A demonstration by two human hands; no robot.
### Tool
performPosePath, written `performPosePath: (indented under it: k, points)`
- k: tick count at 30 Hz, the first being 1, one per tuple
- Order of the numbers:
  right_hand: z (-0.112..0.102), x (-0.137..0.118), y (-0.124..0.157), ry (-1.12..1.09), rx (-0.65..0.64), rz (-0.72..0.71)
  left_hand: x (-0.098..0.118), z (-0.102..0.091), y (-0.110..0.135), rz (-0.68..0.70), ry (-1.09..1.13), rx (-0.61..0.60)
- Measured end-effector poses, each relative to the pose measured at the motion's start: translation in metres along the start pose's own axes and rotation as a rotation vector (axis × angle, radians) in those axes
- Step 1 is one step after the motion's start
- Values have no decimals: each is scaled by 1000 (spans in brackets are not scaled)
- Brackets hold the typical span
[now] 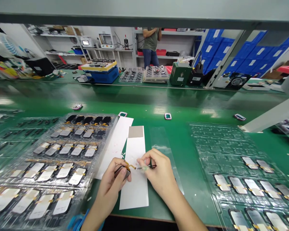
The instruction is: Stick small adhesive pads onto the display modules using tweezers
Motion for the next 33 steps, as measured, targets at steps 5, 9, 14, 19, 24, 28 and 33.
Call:
performPosePath:
  k: [5,9,14,19,24,28,33]
  points:
    - [8,6,-1,-165,-172,146,-1,4,4,-32,144,-98]
    - [19,3,5,-342,-346,232,1,4,4,-10,88,-96]
    - [21,4,9,-448,-351,256,-1,3,4,6,-33,-101]
    - [22,9,9,-419,-315,265,0,3,7,3,-63,-101]
    - [23,4,9,-350,-279,254,0,4,10,-69,-22,-90]
    - [22,-3,9,-310,-221,202,-1,3,10,-112,51,-88]
    - [21,-8,8,-204,-167,105,-2,3,11,-133,64,-135]
Point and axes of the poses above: each hand's wrist, its own y-axis away from the middle knuckle, its own z-axis out of the palm, x = y × z, the point moved 4 cm from there along -y, towards the middle knuckle, and after that the axes turned 2 degrees about z, right-handed, at the moved point
